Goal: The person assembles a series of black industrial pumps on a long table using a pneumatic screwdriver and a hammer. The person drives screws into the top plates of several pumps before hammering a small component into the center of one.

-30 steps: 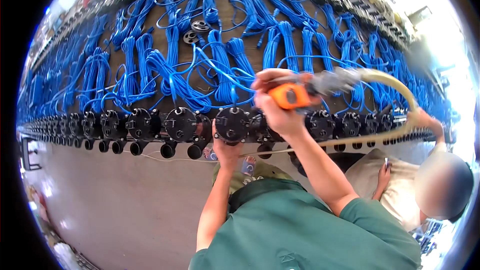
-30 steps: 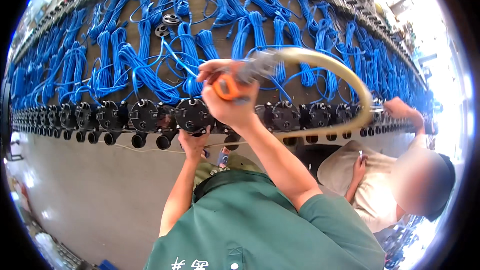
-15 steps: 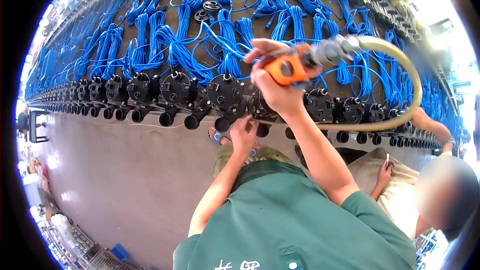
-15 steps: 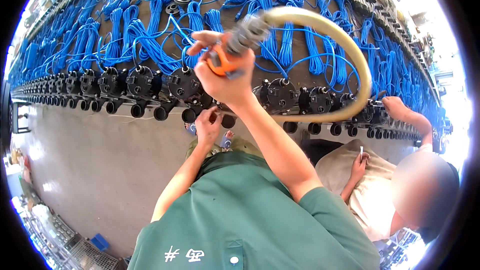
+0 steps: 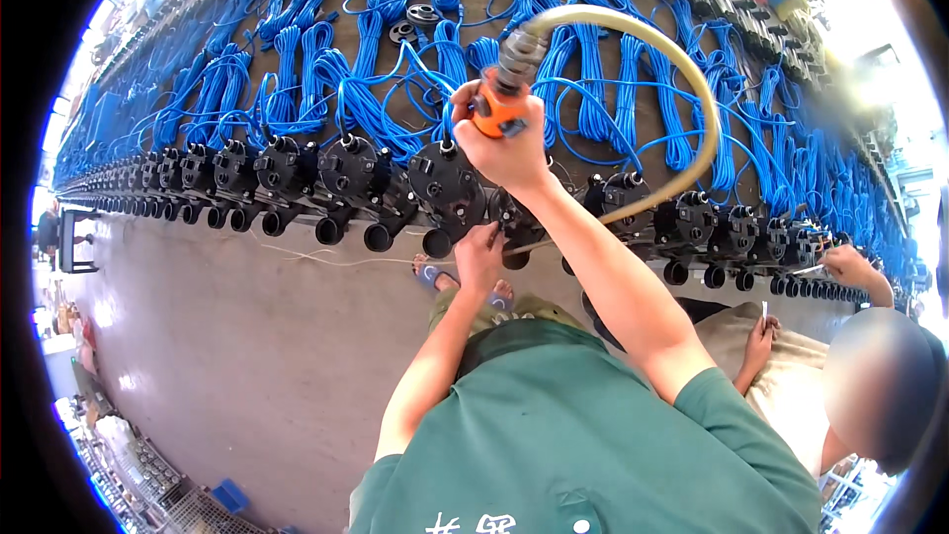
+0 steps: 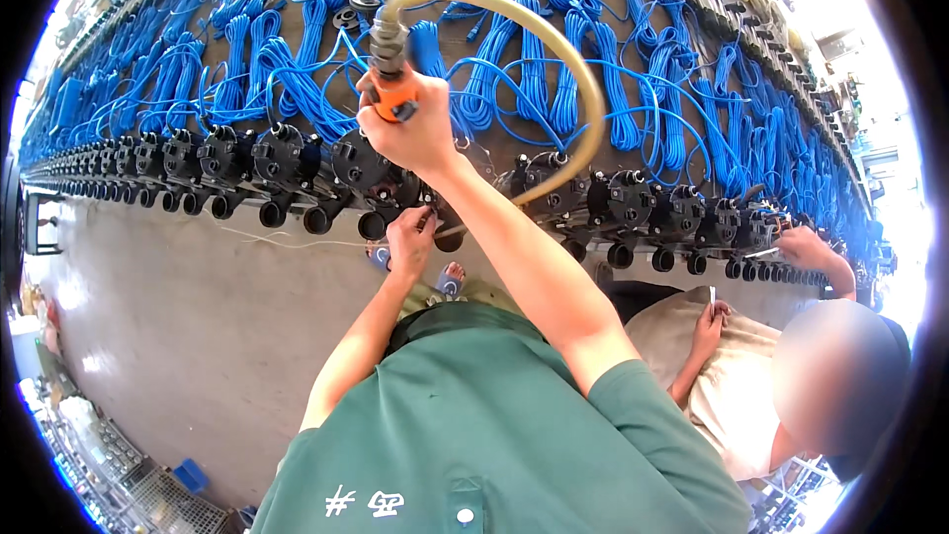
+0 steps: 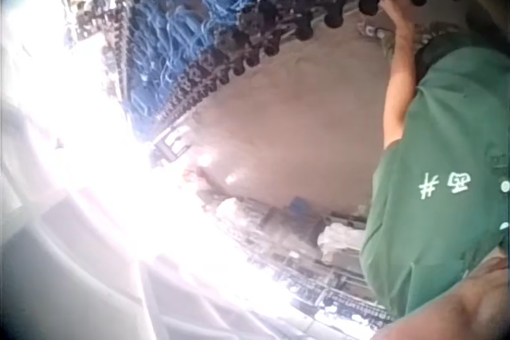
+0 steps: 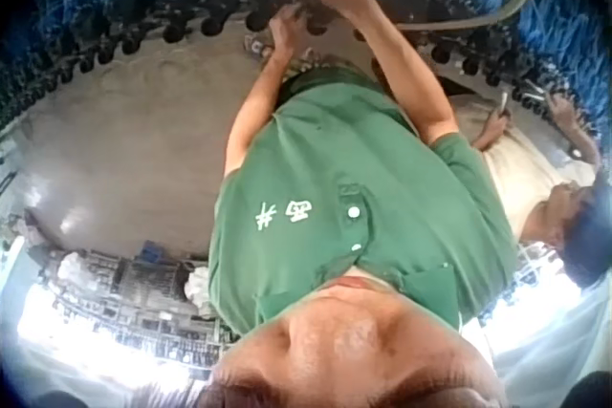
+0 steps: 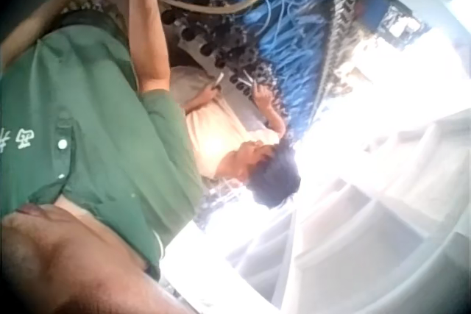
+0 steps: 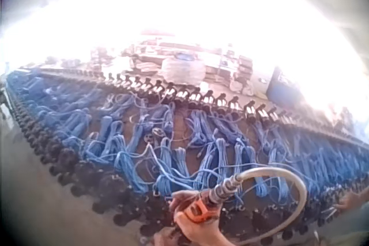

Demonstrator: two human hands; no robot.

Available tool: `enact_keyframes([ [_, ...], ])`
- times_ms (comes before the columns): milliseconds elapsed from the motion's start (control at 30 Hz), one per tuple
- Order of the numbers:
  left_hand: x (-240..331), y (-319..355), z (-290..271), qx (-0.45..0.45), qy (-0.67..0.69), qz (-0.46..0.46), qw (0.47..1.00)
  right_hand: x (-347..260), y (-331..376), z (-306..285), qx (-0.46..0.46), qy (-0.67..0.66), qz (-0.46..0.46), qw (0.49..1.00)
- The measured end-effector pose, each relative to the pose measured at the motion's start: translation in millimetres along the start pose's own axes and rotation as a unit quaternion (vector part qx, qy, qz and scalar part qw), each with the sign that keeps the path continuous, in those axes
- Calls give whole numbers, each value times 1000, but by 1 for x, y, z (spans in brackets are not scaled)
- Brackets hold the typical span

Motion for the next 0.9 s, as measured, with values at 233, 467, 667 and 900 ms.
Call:
enact_keyframes([
  [233,13,0,-8,26,53,-25,998,4,0,0,-5,8,20,1000],
  [467,-4,2,2,-7,38,-22,999,-36,46,-26,38,-105,135,984],
  [667,3,4,0,9,10,42,999,-38,60,-25,-11,-44,103,994],
  [900,-4,5,5,2,-20,36,999,-36,59,-27,-45,-23,74,996],
])
Point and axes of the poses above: each hand's wrist, its own y-axis away from the middle knuckle, its own z-axis out of the palm, x = y × z, the point moved 10 cm from there along -y, towards the middle knuckle, and after that the axes turned 9 degrees about -z, right-handed, at the moved point
